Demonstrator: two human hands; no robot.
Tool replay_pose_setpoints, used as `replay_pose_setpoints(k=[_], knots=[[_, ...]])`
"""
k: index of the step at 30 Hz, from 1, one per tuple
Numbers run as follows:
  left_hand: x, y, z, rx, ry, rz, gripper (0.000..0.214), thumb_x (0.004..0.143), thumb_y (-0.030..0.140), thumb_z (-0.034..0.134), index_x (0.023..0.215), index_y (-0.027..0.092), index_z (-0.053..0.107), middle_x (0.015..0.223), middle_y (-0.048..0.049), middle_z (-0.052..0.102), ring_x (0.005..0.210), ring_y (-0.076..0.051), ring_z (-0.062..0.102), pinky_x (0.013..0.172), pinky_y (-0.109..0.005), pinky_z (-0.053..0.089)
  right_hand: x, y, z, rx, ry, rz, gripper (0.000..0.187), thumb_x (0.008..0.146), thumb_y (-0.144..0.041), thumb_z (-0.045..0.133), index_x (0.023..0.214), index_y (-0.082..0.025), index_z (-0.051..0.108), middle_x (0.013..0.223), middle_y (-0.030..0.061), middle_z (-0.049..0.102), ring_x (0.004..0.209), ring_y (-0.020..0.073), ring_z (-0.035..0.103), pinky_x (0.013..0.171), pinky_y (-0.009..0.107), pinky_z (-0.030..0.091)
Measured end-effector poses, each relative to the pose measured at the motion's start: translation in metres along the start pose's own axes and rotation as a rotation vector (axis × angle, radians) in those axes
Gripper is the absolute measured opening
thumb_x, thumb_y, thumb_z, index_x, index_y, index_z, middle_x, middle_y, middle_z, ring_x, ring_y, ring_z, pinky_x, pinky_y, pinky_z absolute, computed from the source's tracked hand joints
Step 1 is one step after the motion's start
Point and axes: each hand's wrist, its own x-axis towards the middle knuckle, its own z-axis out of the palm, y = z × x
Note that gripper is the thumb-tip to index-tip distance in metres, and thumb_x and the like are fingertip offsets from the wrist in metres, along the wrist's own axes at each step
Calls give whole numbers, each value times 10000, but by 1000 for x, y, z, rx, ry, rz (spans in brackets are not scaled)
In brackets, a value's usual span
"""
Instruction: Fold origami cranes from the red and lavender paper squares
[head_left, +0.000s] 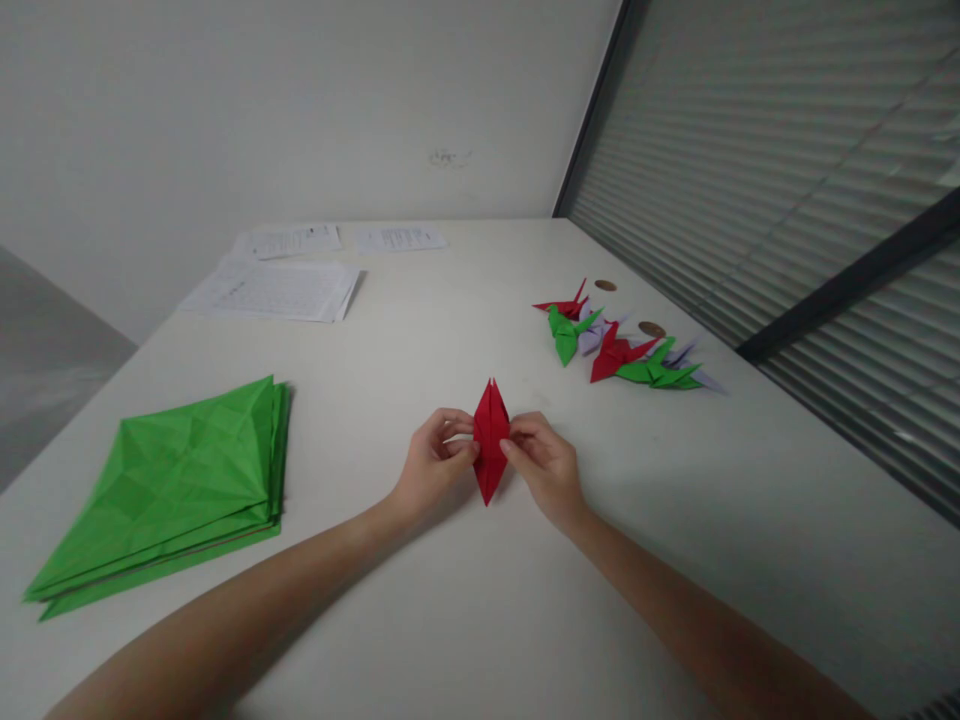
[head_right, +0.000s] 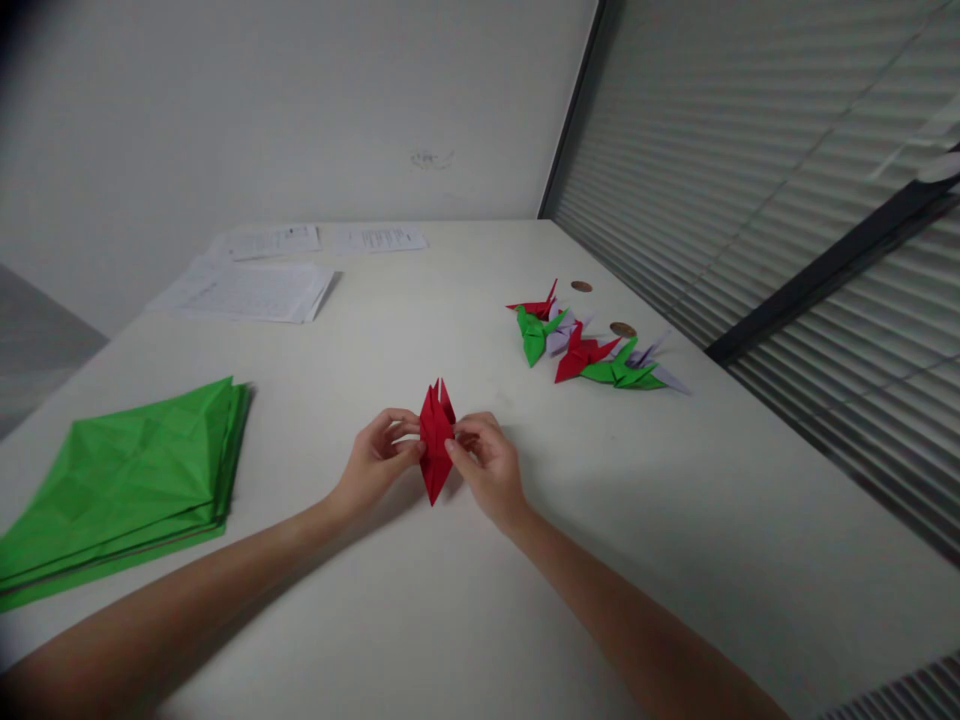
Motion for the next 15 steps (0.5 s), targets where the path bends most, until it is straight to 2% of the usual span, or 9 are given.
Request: replay_pose_setpoints(k=[5,10,15], knots=[[2,-1,-3,-8,-64,14,275,662,228,802,892,146,675,913,-57,713,734,-139,674,703,-269,557,1,5,-3,146,-105,134,117,794,-314,704,881,-236,693,896,21,584,821,155,592,734,288,495],[3,0,-5,-15,-76,12,165,651,268,813,748,148,755,944,-92,738,824,-192,686,781,-322,569,1,11,-5,210,-133,119,72,793,-283,687,830,-269,747,969,31,588,932,173,592,832,324,491],[1,3,-2,-34,-28,-80,193,721,331,737,733,141,768,895,-87,734,768,-177,670,724,-299,570,-1,8,-7,96,-149,71,147,837,-292,611,817,-261,754,941,46,593,932,194,581,849,355,481]])
